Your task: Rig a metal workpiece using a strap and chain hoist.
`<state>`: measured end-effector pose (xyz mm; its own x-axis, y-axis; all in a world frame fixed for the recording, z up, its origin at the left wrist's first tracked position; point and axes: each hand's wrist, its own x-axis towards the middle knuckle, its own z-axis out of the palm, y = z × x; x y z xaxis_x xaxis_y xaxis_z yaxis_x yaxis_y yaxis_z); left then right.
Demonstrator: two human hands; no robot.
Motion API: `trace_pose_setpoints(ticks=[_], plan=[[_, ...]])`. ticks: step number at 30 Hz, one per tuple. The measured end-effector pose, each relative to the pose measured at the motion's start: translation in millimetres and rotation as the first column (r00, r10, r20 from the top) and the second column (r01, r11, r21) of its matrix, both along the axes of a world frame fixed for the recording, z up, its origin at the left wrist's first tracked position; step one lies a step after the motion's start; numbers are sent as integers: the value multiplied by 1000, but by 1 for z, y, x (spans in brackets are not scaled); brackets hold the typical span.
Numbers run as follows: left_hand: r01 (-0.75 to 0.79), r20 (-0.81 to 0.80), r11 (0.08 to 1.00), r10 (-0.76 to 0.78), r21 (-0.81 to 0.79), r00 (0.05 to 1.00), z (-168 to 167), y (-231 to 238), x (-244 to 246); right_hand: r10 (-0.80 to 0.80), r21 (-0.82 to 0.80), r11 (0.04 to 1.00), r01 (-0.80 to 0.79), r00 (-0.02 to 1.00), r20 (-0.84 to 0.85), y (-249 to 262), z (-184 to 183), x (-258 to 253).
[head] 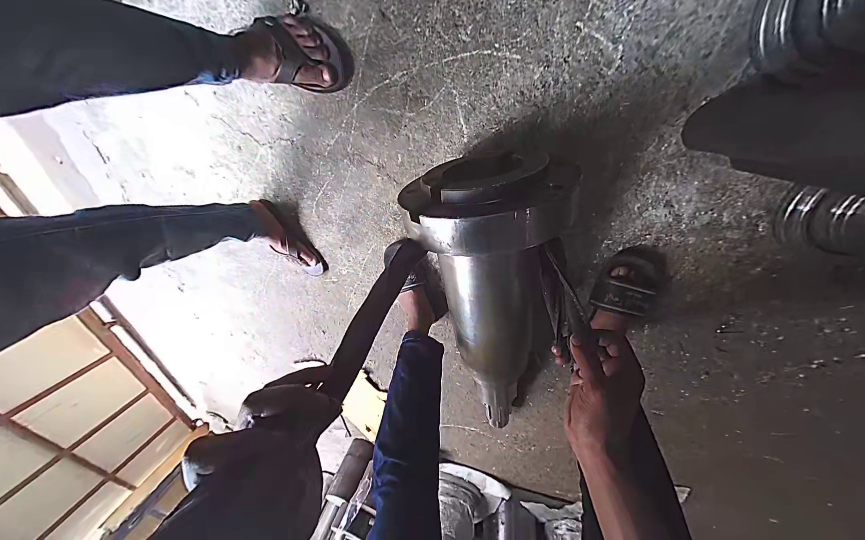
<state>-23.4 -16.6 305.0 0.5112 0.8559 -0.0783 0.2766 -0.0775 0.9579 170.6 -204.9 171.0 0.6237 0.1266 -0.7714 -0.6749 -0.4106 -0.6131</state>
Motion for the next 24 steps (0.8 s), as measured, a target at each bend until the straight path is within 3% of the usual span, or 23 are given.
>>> trace_pose_setpoints(ticks=[4, 7, 10, 14, 17, 20, 21, 24], plan=[[24, 8, 999, -24, -48, 1000, -2, -10, 15, -1, 50, 999, 1, 1000, 15, 5, 12, -6], [63, 61, 957, -48, -281, 997, -1, -17, 10, 51, 82, 995, -56, 997, 65, 10, 16, -13], [131, -18, 895, -153, -426, 988, 3, -17, 7, 139, 110, 982, -154, 981, 135, 9, 16, -19], [189, -38, 939, -209, -287, 977, -23, -18, -4, 285, 72, 950, -304, 937, 204, 7, 17, -28], [185, 40, 950, -180, -252, 983, -40, -15, 4, 315, 95, 936, -340, 925, 214, 10, 22, -34], [94, -66, 981, -107, -168, 992, -43, -17, 14, 302, 214, 905, -366, 911, 283, 9, 25, -39], [117, -98, 987, -128, -113, 987, -43, -17, 18, 312, 248, 886, -392, 899, 308, 9, 25, -41], [177, -176, 974, -201, -143, 964, -38, -13, 29, 366, 270, 839, -472, 857, 361, 13, 28, -46]])
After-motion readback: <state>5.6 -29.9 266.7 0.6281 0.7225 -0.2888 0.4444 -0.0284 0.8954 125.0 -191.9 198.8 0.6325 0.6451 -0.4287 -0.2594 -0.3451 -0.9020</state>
